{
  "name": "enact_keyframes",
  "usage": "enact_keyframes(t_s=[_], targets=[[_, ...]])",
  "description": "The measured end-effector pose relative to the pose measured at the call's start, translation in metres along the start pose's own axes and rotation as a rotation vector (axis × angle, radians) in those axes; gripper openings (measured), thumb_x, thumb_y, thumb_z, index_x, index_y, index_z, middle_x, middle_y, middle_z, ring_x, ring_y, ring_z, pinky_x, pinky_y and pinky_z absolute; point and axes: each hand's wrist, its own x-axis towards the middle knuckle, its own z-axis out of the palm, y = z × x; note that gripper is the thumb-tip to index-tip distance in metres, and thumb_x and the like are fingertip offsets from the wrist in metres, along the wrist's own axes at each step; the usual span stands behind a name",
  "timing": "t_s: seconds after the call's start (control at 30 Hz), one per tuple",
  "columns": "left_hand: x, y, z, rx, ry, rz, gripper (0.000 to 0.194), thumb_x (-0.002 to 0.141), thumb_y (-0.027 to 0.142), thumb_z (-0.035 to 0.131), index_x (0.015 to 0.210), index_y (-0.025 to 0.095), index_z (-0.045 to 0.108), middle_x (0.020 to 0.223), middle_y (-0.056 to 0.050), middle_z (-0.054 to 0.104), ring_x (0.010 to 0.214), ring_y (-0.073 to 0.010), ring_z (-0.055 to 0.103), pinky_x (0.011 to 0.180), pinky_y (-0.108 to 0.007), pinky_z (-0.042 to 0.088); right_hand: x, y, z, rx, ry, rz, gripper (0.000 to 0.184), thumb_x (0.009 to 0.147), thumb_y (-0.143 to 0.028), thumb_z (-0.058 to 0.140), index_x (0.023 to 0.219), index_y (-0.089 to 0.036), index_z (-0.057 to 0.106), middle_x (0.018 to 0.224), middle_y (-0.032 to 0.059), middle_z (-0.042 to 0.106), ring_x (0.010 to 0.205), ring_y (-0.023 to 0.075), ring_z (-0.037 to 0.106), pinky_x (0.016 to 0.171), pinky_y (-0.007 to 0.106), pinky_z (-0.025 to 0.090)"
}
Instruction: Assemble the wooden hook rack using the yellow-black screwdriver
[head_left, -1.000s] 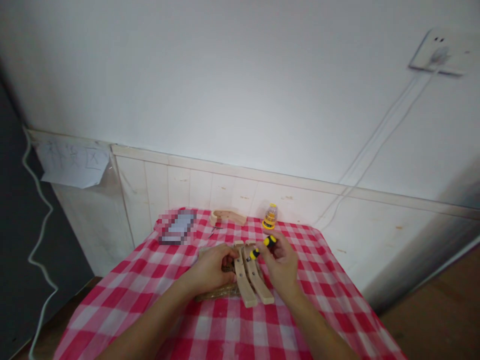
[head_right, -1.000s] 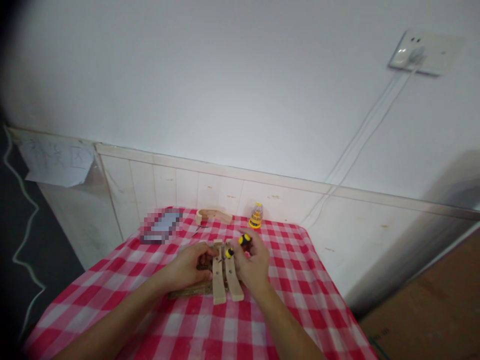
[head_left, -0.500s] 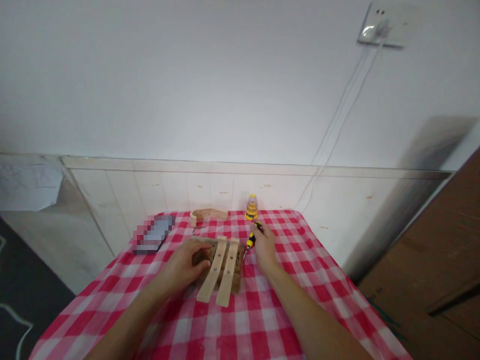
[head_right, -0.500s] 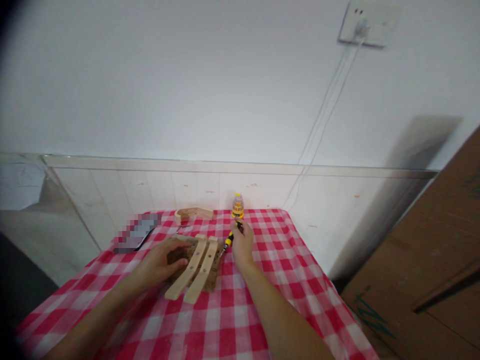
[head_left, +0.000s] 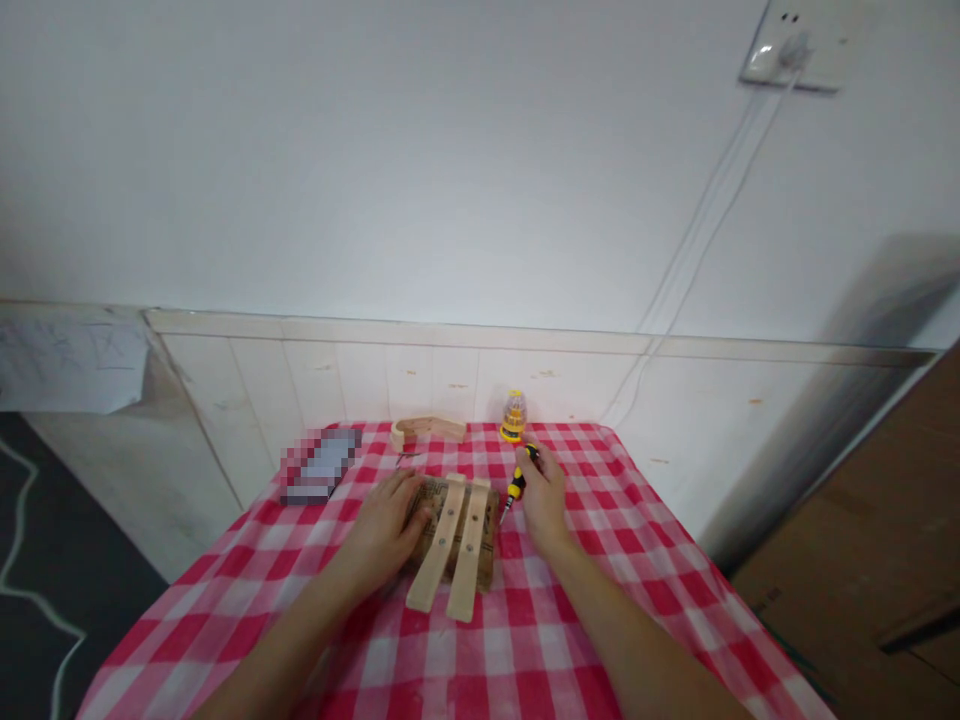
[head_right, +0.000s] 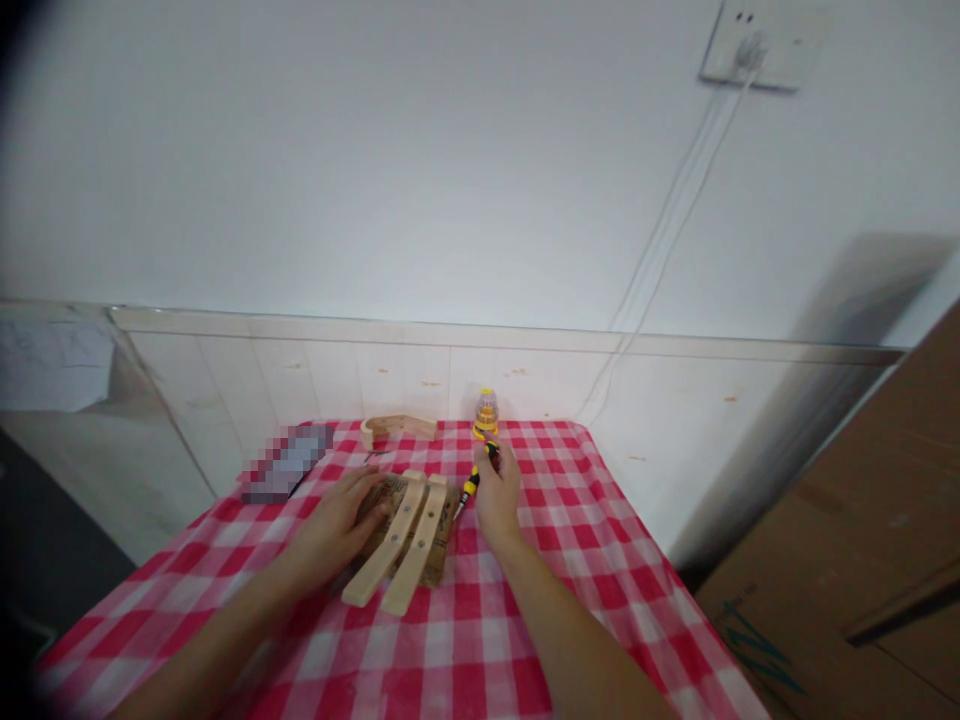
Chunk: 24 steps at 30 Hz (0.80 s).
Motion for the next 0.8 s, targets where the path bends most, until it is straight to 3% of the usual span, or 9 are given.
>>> enact_keyframes(t_s=[0.17,0.33,0.4,0.5,0.6,0.8], targets=[[0.001,0.006,-0.004,-0.134,-0.034,0.149,0.037,0.093,0.016,0.051,0.125,0.023,0.068,0.129,-0.009,0.068,0.122,-0.0252,0.06,0.109,-0.046,0.048,-0.008,-0.024,0.005,0.027,0.0,-0.011,0.047,0.093,-0.055,0.064,0.126,-0.022,0.059,0.071,-0.0059,0.057,0.05,0.0121,0.052,0.043,0.024,0.045],[0.0,0.016,-0.01,-0.104,-0.126,0.256,0.049,0.093,0.013,0.052,0.136,0.032,0.065,0.138,-0.006,0.063,0.126,-0.0256,0.055,0.11,-0.046,0.045,-0.028,-0.035,0.013,-0.141,-0.088,-0.276,0.038,0.1,-0.042,0.06,0.133,-0.024,0.058,0.086,0.0011,0.066,0.064,0.0149,0.062,0.057,0.028,0.055],[0.0,0.02,-0.012,-0.06,-0.156,0.257,0.056,0.093,0.011,0.052,0.142,0.036,0.06,0.141,-0.005,0.061,0.129,-0.026,0.052,0.112,-0.047,0.043,-0.035,-0.032,0.014,-0.257,-0.183,-0.391,0.037,0.101,-0.037,0.06,0.136,-0.025,0.058,0.094,0.0051,0.071,0.075,0.0181,0.068,0.067,0.032,0.059],[0.0,0.023,-0.013,0.016,-0.182,0.233,0.05,0.096,0.017,0.051,0.141,0.035,0.061,0.139,-0.007,0.06,0.129,-0.0281,0.051,0.111,-0.049,0.041,-0.04,-0.026,0.015,-0.385,-0.281,-0.508,0.038,0.102,-0.032,0.058,0.139,-0.026,0.059,0.11,0.0098,0.074,0.088,0.0216,0.073,0.079,0.036,0.062],[0.001,0.026,-0.014,0.064,-0.204,0.216,0.041,0.099,0.023,0.05,0.137,0.032,0.064,0.136,-0.009,0.06,0.127,-0.0294,0.051,0.111,-0.051,0.041,-0.04,-0.024,0.017,-0.43,-0.317,-0.538,0.041,0.103,-0.028,0.055,0.144,-0.025,0.056,0.119,0.0114,0.074,0.094,0.0226,0.074,0.084,0.038,0.063],[0.002,0.031,-0.017,0.06,-0.198,0.21,0.042,0.097,0.019,0.049,0.135,0.031,0.064,0.135,-0.008,0.061,0.126,-0.0282,0.053,0.112,-0.05,0.039,-0.038,-0.024,0.02,-0.463,-0.36,-0.542,0.042,0.104,-0.029,0.054,0.146,-0.023,0.055,0.118,0.0125,0.075,0.098,0.0239,0.074,0.087,0.039,0.063]])
